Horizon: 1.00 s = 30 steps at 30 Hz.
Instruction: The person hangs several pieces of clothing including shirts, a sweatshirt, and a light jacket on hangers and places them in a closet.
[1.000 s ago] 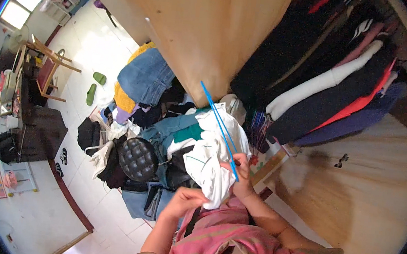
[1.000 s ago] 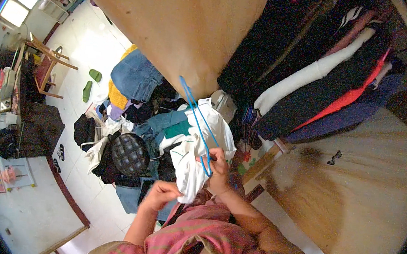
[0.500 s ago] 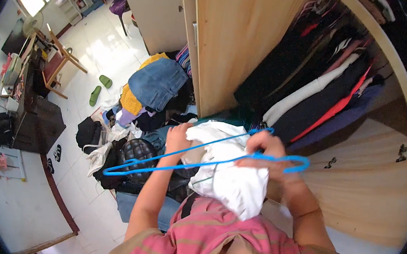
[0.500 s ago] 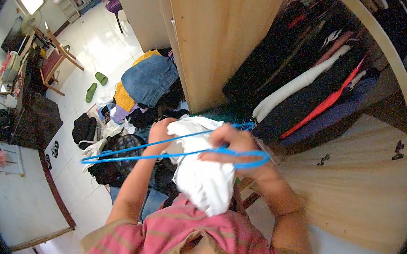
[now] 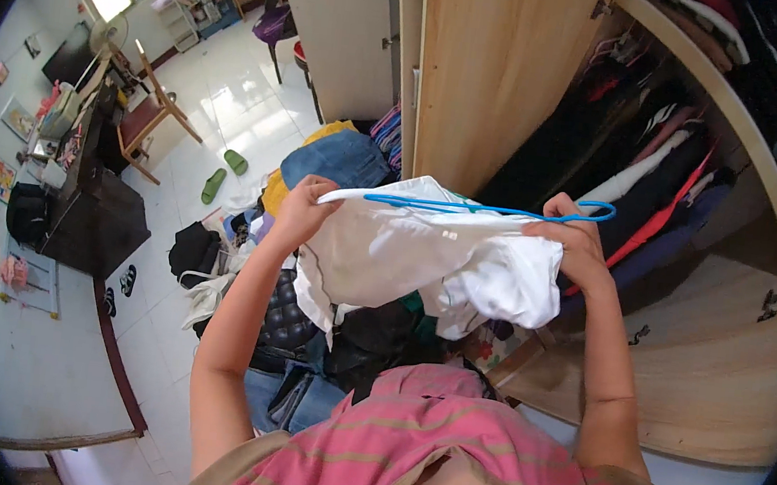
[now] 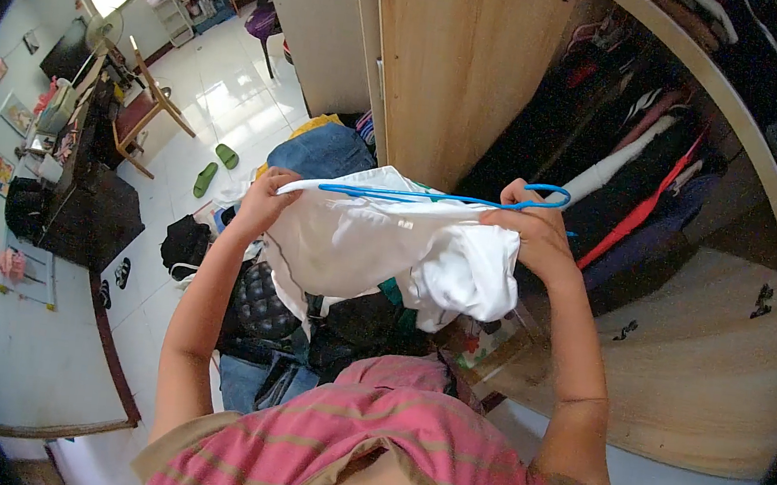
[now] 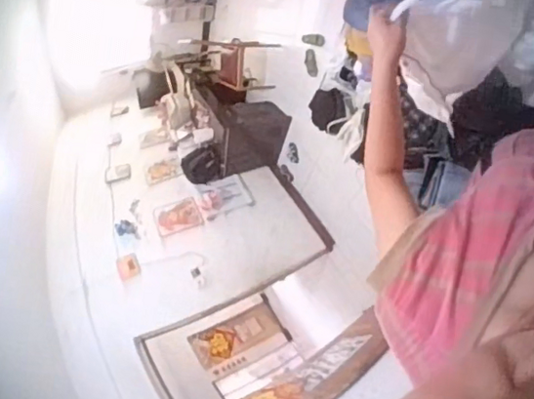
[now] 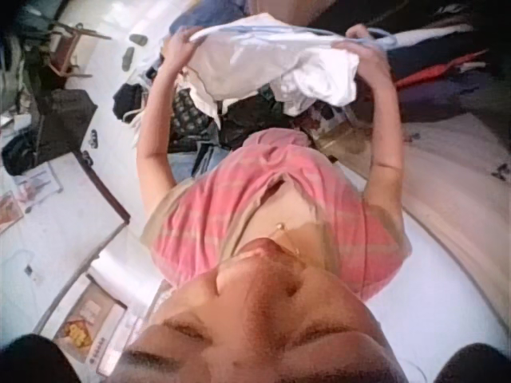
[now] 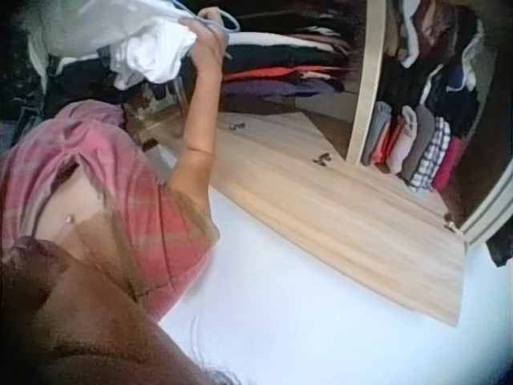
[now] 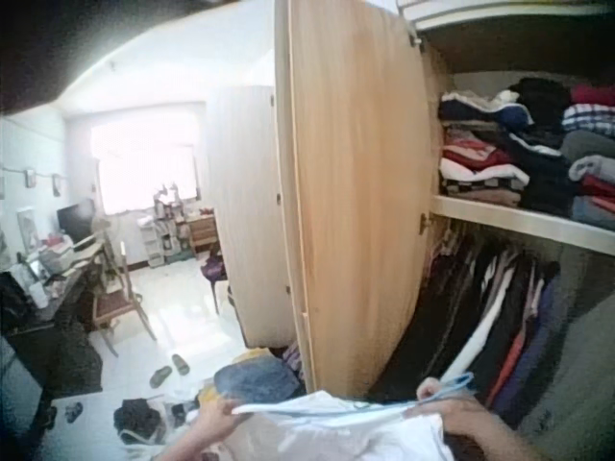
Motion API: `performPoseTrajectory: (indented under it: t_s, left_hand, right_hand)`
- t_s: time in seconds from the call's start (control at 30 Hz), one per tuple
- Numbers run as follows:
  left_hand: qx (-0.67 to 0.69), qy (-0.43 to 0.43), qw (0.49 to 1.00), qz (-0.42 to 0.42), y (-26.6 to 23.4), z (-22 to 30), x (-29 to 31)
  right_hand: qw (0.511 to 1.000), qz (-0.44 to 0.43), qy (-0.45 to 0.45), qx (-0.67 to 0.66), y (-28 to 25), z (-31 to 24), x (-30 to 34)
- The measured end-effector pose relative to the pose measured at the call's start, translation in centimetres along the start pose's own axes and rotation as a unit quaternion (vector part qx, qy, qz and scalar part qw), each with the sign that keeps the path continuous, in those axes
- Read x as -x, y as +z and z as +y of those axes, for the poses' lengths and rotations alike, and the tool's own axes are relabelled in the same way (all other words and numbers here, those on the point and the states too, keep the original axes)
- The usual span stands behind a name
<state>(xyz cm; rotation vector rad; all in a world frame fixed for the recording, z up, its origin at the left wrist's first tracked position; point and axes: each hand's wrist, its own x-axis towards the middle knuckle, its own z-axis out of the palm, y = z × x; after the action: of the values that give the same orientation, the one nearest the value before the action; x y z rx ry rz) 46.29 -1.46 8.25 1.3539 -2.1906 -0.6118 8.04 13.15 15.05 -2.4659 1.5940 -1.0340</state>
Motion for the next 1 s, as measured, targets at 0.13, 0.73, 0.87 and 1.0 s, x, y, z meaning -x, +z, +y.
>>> performPoseTrajectory:
  t_s: [0.13, 0.73, 0.87, 1.0]
  left_hand:
    - [0.303, -0.181, 0.936, -0.009, 1.2, -0.6, -0.1]
    - [0.529, -0.335, 0.774, -0.091, 5.8, 3.6, -0.2]
    - [0.479, -0.247, 0.837, -0.087, 5.7, 5.4, 0.8]
    - [0.313, -0.030, 0.935, -0.166, 5.0, 8.4, 0.7]
  right_hand:
    - [0.988, -0.131, 0.077, 0.029, -0.3, 0.6, -0.5]
    - [0.936, -0.122, 0.300, -0.139, 5.8, 1.4, 7.2]
    - [0.913, -0.073, 0.351, -0.194, 8.1, 2.8, 7.6]
    - [0.890, -0.015, 0.355, -0.285, 9.3, 2.8, 6.5]
